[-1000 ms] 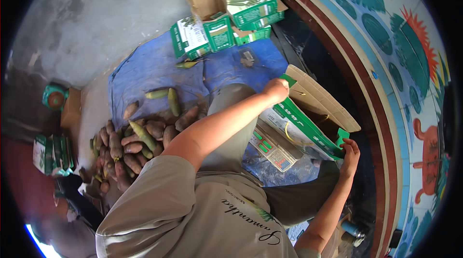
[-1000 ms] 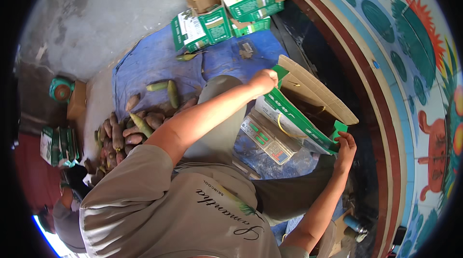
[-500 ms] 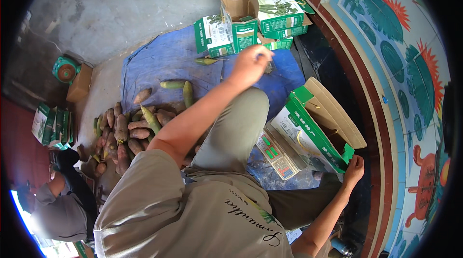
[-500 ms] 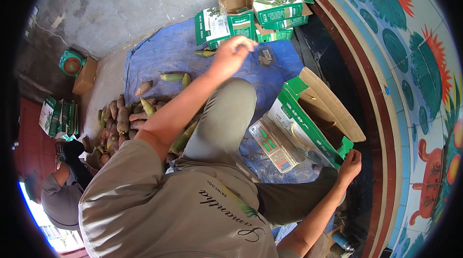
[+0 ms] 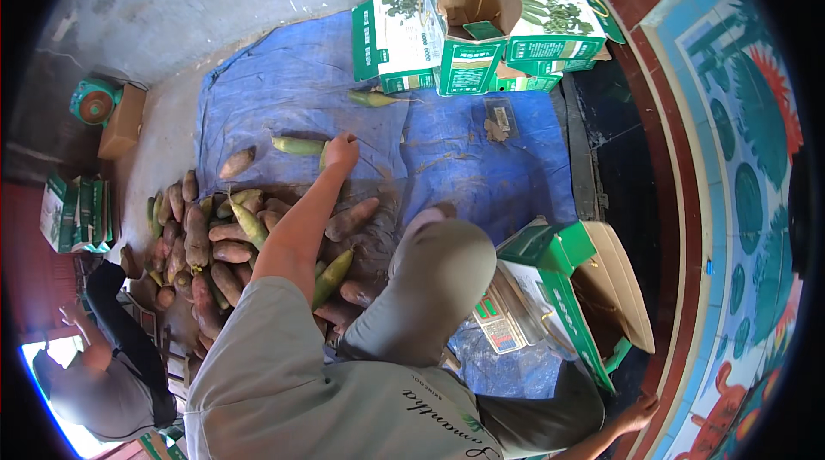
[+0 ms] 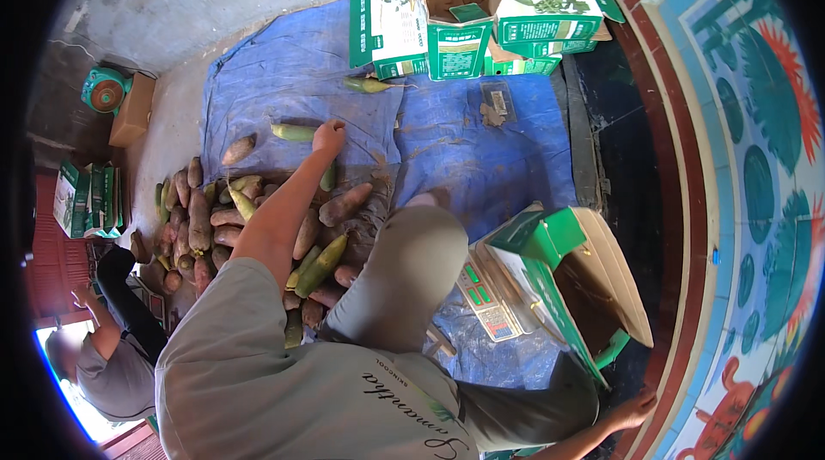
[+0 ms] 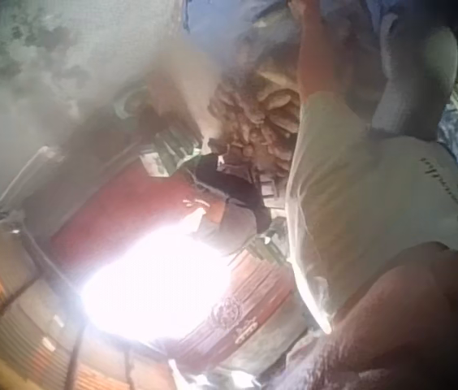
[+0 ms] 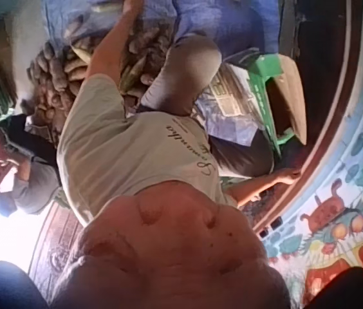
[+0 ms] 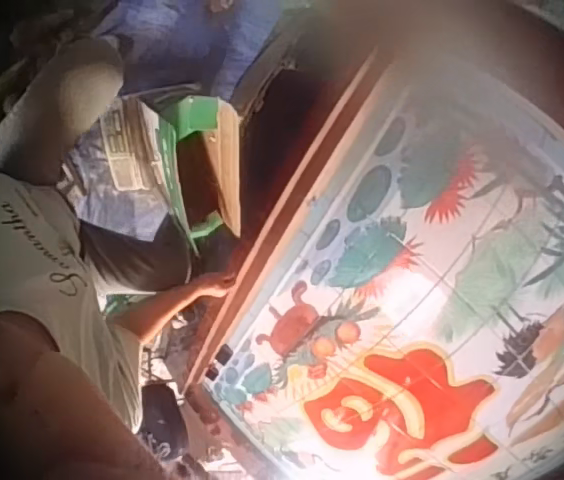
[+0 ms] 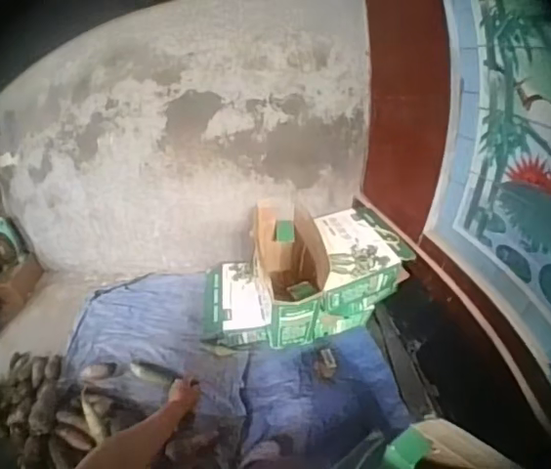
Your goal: Packing sweet potatoes into cardboard boxes for shipping.
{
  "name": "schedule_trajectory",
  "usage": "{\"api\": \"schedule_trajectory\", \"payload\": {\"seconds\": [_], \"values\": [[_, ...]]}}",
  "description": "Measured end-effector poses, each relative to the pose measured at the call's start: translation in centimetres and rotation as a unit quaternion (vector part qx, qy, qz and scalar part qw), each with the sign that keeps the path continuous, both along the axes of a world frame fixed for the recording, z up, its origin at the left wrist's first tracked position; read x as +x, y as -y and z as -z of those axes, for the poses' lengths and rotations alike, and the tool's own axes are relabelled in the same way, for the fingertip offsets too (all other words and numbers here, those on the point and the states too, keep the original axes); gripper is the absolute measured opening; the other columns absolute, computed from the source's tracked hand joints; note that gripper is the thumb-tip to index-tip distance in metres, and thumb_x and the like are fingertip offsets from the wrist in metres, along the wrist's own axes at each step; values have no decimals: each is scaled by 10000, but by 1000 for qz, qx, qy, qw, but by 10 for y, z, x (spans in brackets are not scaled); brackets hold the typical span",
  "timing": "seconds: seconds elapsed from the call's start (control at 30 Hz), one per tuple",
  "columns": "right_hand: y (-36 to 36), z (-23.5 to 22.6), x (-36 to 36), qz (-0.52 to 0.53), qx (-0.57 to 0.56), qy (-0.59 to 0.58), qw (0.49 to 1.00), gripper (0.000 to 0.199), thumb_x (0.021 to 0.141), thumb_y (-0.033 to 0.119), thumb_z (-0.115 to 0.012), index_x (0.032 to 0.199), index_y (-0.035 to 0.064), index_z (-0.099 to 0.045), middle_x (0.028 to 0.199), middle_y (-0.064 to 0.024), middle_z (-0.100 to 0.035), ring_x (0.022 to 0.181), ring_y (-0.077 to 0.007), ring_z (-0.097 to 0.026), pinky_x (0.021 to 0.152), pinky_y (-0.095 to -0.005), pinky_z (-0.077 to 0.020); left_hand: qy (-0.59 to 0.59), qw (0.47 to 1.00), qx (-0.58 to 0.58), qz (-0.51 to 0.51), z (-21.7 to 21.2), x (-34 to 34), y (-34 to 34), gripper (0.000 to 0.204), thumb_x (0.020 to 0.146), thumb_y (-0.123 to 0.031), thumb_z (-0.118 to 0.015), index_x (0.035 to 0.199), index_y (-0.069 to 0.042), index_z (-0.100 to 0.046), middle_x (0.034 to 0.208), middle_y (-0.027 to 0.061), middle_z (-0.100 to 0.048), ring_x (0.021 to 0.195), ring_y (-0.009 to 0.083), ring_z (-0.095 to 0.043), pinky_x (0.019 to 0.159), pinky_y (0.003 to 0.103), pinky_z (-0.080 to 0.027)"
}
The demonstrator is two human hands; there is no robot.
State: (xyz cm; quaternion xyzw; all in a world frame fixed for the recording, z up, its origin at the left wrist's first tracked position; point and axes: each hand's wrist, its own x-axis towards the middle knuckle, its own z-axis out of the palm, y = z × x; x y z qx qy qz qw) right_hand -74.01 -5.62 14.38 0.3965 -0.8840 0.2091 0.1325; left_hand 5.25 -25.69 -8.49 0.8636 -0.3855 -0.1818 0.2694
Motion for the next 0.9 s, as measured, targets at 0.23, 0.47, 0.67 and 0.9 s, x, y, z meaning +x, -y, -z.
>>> {"api": "schedule_trajectory", "payload": {"seconds": [0.23,0.47,0.67,0.9], "values": [[-51,36,-72,104,89,-128,982,396,890,398,-617,968,14,-665,797,-198,-633,717,-284,-631,660,-420,-559,70,988,136,32,65,13,73,312,801,-182,-554,1093,-109,-634,1179,126,-609,1099,319,-562,928,408,-455],[8,27,-58,103,119,-113,981,391,899,392,-602,970,11,-661,798,-184,-635,710,-270,-630,650,-406,-553,164,961,136,174,100,-11,167,478,805,-126,-544,1281,-122,-498,1359,76,-467,1204,286,-490,960,463,-422],[23,29,-52,107,151,-82,979,388,908,385,-588,972,9,-658,799,-171,-638,703,-257,-629,639,-393,-547,188,937,195,219,125,-22,208,375,822,-88,-513,1192,-127,-564,1312,72,-503,1163,269,-532,911,439,-453],[48,38,-57,81,183,-26,979,384,919,377,-571,975,6,-653,800,-155,-641,695,-241,-627,626,-376,-540,293,869,249,312,139,0,160,153,815,-138,-556,862,-115,-699,874,67,-689,881,251,-671,713,390,-521]]}}
